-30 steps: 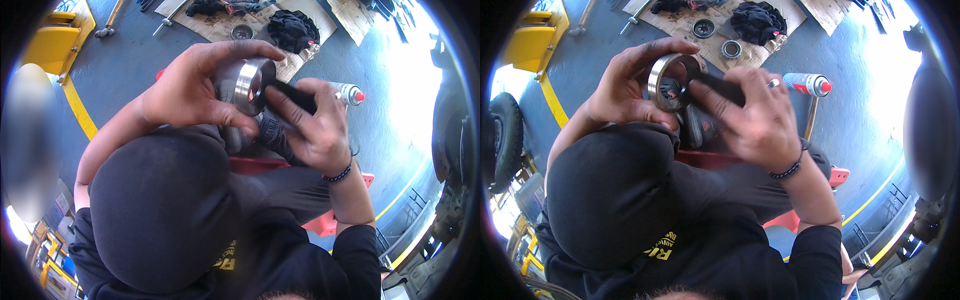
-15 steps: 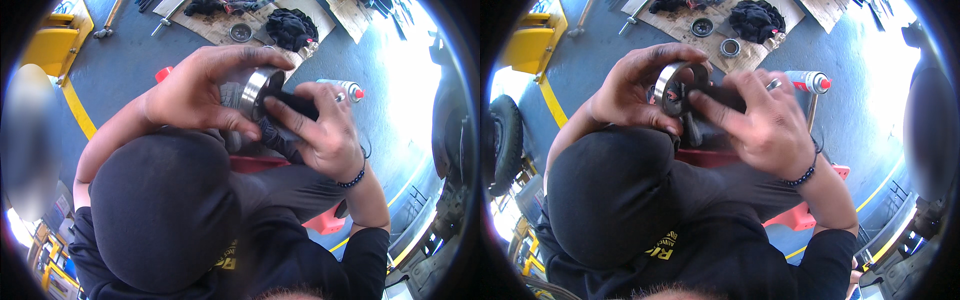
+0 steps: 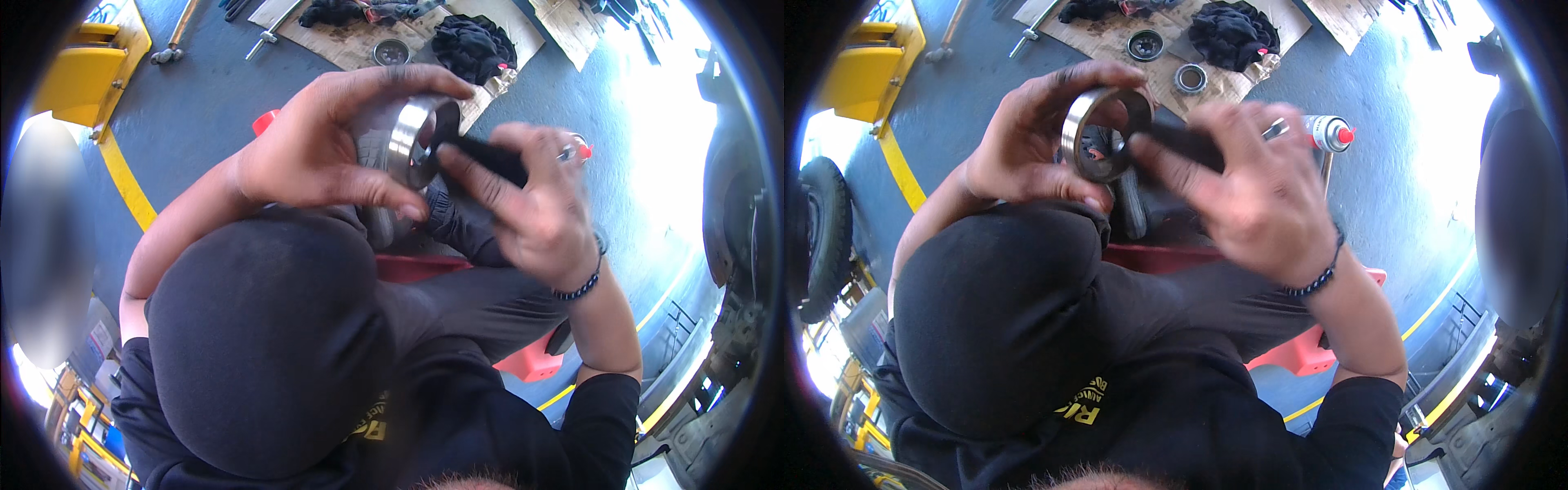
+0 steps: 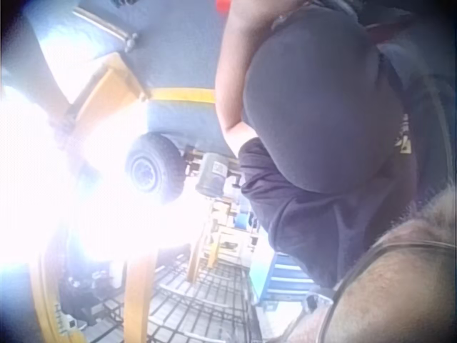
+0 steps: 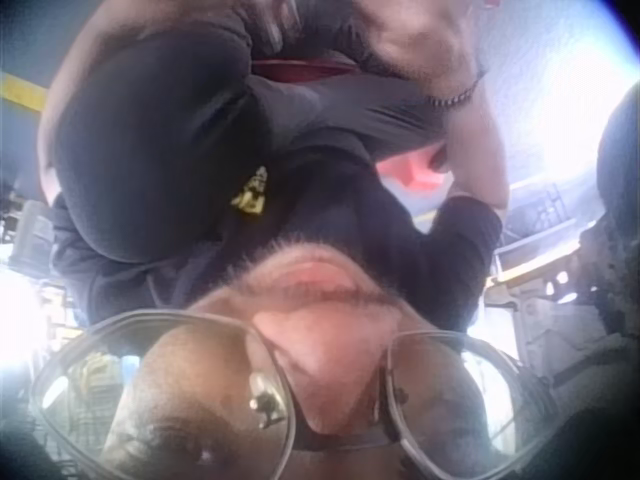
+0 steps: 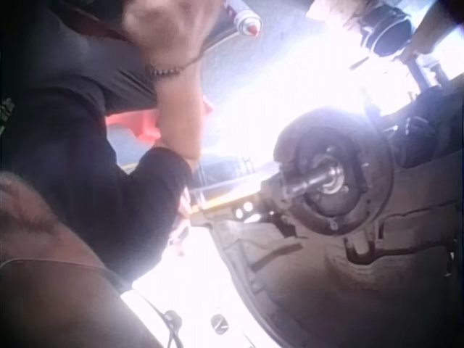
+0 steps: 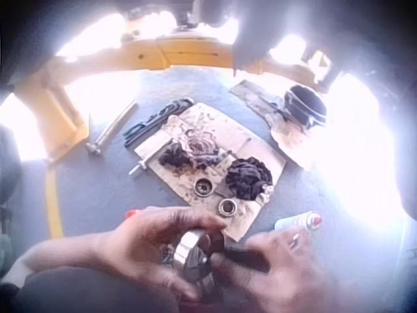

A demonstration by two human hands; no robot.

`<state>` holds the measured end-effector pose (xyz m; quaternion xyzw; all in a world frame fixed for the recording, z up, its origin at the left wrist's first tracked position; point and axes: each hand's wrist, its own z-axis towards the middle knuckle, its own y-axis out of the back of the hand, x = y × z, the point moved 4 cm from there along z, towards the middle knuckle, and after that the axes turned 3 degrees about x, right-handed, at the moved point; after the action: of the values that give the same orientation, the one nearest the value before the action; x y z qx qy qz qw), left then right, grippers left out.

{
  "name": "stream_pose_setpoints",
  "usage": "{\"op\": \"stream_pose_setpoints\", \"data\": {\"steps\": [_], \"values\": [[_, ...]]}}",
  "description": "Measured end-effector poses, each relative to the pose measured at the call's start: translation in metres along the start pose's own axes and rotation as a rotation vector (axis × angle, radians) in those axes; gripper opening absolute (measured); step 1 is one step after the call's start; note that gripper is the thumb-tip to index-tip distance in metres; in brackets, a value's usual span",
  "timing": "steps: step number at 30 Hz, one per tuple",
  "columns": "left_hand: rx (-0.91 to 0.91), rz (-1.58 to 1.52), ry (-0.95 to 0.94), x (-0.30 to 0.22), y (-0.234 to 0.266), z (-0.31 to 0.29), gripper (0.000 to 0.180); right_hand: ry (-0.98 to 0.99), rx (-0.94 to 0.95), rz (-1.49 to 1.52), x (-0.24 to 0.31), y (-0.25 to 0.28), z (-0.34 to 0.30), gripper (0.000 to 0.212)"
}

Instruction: The person cleans and wipes the wheel hub and axle area using a black cloth. They then pick up a metal bearing ring and wipe it thoroughly with the cloth.

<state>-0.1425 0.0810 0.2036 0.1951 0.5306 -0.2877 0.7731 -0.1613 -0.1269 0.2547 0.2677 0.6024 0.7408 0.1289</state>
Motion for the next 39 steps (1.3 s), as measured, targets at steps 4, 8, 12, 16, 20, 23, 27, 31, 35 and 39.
{"op": "stream_pose_setpoints", "data": {"steps": [4,8,12,16,20,23,27,31,35,39], "values": [[-0.011,-0.089,0.001,0.005,-0.002,0.0,0.083,-0.048,0.014,0.14,0.005,0.004,0.001,0.055],[0.109,0.092,0.017,0.004,0.002,0.001,0.097,-0.036,0.026,0.148,0.009,0.004,-0.003,0.056],[0.017,-0.072,0.116,0.007,-0.002,0.003,0.099,-0.028,-0.004,0.148,-0.001,0.005,-0.004,0.056],[0.111,0.059,-0.001,0.002,-0.001,0.004,0.101,-0.027,0.038,0.227,0.004,0.008,-0.006,0.054],[0.04,-0.157,0.178,0.009,-0.004,0.006,0.103,0.088,-0.005,-0.224,-0.01,0.021,-0.002,0.049],[0.023,-0.237,0.22,0.005,-0.008,0.007,0.102,-0.051,0.038,0.215,-0.005,0.015,-0.006,0.049],[0.047,-0.116,0.092,0.012,-0.011,0.006,0.1,0.025,0.074,0.07,-0.004,0.016,-0.006,0.052],[0.023,-0.302,0.232,0.01,-0.011,0.008,0.098,0.078,0.029,-0.058,-0.007,0.023,-0.003,0.054],[0.013,-0.299,0.164,0.013,-0.013,0.006,0.092,-0.009,0.08,0.253,0.001,0.016,-0.005,0.056],[-0.134,-0.268,0.082,0.009,-0.017,0.009,0.056,0.059,0.054,-0.121,-0.012,0.028,0.005,0.056]]}}
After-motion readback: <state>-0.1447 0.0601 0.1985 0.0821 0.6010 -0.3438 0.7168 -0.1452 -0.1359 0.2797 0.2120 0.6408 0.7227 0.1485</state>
